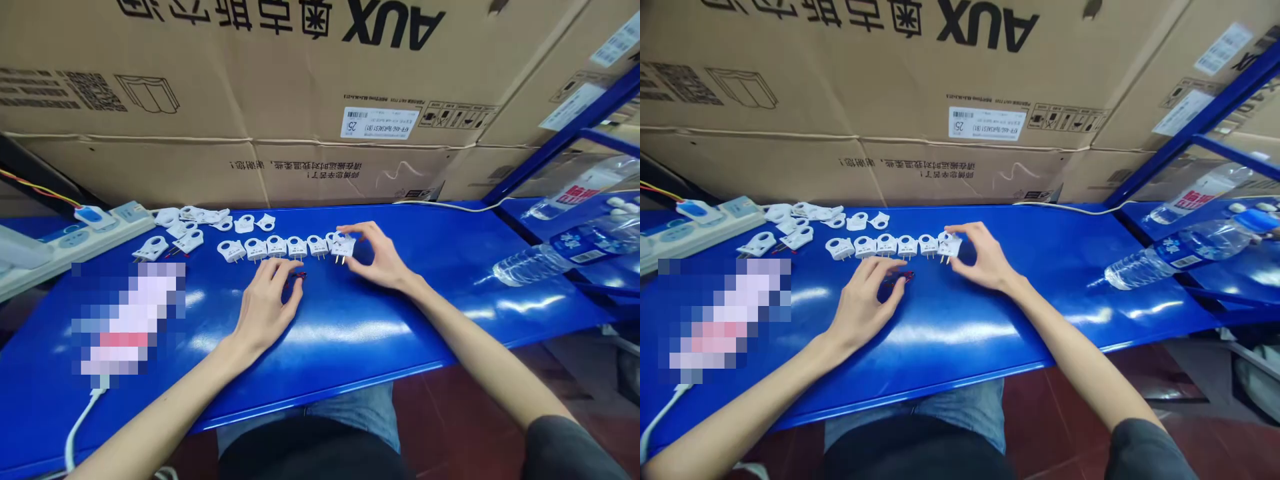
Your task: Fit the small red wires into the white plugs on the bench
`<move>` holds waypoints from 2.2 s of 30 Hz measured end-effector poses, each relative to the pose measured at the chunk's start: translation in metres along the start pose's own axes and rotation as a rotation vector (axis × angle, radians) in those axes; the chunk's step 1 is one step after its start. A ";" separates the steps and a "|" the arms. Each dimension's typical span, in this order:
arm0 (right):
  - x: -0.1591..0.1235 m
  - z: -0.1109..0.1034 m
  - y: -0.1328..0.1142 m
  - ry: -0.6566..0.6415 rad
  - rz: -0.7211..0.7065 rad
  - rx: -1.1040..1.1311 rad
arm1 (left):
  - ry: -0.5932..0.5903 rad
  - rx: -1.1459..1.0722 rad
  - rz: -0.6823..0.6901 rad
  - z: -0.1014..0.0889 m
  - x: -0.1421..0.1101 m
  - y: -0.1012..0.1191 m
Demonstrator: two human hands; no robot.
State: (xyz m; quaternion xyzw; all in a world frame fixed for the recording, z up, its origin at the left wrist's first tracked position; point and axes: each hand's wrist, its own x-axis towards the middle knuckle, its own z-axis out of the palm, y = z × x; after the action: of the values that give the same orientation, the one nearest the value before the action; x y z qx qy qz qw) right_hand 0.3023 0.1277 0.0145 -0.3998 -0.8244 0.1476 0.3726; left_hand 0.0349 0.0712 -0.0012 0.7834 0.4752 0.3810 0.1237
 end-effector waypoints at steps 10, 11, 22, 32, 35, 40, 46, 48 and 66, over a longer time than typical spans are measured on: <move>0.000 -0.017 0.053 -0.153 0.190 -0.074 | -0.173 0.217 0.046 0.002 0.000 -0.006; 0.000 -0.017 0.052 -0.168 0.192 -0.087 | -0.180 0.216 0.046 0.001 0.000 -0.006; 0.000 0.000 0.029 -0.193 0.070 -0.295 | -0.180 0.197 0.077 -0.001 0.000 -0.005; -0.001 0.013 0.008 -0.196 0.032 -0.405 | -0.170 0.253 -0.009 -0.001 0.001 -0.002; -0.001 0.011 0.006 -0.188 0.023 -0.391 | -0.152 0.279 -0.043 -0.002 0.002 0.000; 0.000 0.004 -0.003 -0.118 0.005 -0.352 | -0.171 0.269 -0.055 -0.004 0.003 0.001; -0.001 0.001 -0.018 -0.143 -0.077 -0.313 | -0.163 0.251 -0.027 -0.003 0.002 0.000; -0.002 0.003 -0.024 -0.153 -0.126 -0.296 | -0.151 0.238 0.004 -0.003 0.002 0.000; -0.009 0.017 -0.043 -0.410 -0.122 -0.256 | -0.027 0.048 0.097 -0.005 0.002 0.005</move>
State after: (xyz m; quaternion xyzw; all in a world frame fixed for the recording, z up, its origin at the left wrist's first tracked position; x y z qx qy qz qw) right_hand 0.2700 0.0944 0.0219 -0.3548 -0.9174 0.0973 0.1520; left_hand 0.0356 0.0695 0.0060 0.8133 0.4441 0.3643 0.0925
